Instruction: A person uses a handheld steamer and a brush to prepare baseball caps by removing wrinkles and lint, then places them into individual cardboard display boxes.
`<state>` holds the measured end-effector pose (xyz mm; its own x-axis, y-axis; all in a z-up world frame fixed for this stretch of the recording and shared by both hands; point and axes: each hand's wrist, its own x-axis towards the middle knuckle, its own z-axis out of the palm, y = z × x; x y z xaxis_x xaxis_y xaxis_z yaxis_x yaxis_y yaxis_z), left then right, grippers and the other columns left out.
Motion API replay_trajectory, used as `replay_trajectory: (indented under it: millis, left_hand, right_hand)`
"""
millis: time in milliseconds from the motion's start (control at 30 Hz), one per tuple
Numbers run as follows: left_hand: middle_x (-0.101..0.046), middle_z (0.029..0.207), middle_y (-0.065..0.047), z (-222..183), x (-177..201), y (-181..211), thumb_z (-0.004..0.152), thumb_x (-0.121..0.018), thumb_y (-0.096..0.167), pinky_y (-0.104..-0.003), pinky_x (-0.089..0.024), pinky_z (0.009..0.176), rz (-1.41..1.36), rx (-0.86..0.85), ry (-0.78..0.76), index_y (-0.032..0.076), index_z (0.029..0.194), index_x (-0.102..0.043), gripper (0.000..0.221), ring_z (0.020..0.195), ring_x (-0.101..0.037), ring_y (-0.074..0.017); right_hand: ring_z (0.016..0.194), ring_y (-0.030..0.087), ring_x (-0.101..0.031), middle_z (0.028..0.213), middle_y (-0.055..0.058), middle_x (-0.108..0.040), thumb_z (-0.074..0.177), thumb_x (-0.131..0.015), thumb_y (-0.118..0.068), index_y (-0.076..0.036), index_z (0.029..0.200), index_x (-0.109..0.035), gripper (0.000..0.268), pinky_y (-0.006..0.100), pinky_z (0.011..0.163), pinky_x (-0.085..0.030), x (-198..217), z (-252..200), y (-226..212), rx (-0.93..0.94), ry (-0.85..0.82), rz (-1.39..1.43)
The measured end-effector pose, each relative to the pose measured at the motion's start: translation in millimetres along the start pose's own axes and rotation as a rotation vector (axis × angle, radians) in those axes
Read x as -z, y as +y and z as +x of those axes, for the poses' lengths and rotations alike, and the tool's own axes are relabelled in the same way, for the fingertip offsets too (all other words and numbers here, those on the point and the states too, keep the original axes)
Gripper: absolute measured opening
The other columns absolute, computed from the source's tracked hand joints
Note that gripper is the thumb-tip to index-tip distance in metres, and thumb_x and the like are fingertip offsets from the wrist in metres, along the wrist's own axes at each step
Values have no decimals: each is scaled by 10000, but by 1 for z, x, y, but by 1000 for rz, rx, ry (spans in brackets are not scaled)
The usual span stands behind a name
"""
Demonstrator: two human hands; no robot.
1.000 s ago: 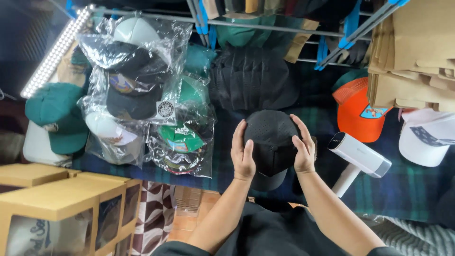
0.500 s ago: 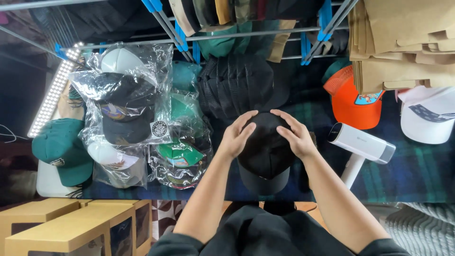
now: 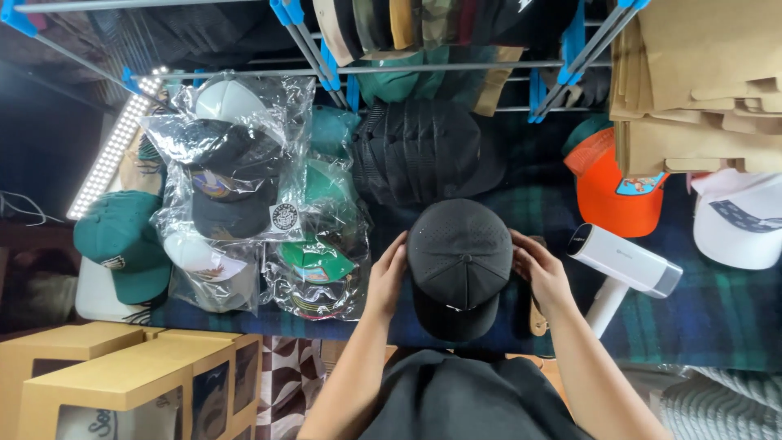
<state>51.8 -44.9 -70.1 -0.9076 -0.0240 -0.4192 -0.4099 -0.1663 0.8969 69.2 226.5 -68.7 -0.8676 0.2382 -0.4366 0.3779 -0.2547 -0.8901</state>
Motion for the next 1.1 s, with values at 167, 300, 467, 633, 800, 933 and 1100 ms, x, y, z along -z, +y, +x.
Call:
replay_trajectory:
  millis: [167,300,467,633,800,933,1100]
  left_hand:
    - [-649,1334,-191,-15,12,-42,1010,-634,211,-359,-546,942,-165,111,100,43,1409,-615,433,1134,-628,-249]
    - [-687,1203,-99,2,16,-55,988,-676,172,-235,-612,769,-138,84,91,86,1396,-629,420,923,-676,-133]
    - [-679,1132,-62,-9,5,-27,989,-650,89,-247,-604,792,-181,122,81,109,1390,-639,402,932,-673,-135]
    - [-657,1057,-35,-26,0,-13,1000,-636,91,-241,-613,726,-215,117,56,144,1422,-612,426,846,-660,-115]
    - [-624,984,-4,-27,1,-8,974,-671,72,-243,-621,708,-257,39,0,115,1446,-582,483,797,-660,-94]
    - [-607,987,7,-24,7,3,966,-670,44,-224,-612,725,-223,-30,-65,120,1482,-540,537,799,-640,-72]
    - [-615,974,-36,-28,14,32,939,-702,37,-298,-625,768,-24,-220,-283,142,1567,-414,700,839,-635,-95]
  right_hand:
    - [1028,346,-678,1185,258,-679,978,-602,39,59,1324,-643,350,537,899,-578,38,-3,39,-83,0,88]
    - [976,328,-699,1135,198,-687,968,-625,8,-5,1372,-639,405,504,837,-613,29,-8,20,-129,-57,38]
    - [967,274,-673,1117,155,-659,940,-650,15,-51,1457,-573,526,472,774,-637,26,-10,12,-114,-118,-2]
    - [953,234,-648,1096,131,-634,944,-645,17,-70,1491,-542,564,433,763,-638,23,-16,7,-90,-146,-33]
    - [899,208,-652,1046,112,-623,929,-678,2,-82,1514,-515,613,410,694,-650,35,-5,11,-23,-212,-15]
    - [897,222,-664,1051,124,-634,908,-700,-20,-96,1531,-500,658,404,670,-651,39,-9,-16,24,-288,-48]
    - [912,216,-703,1175,151,-646,917,-624,-16,-122,1637,-271,808,361,630,-660,35,-24,-59,252,-577,-27]
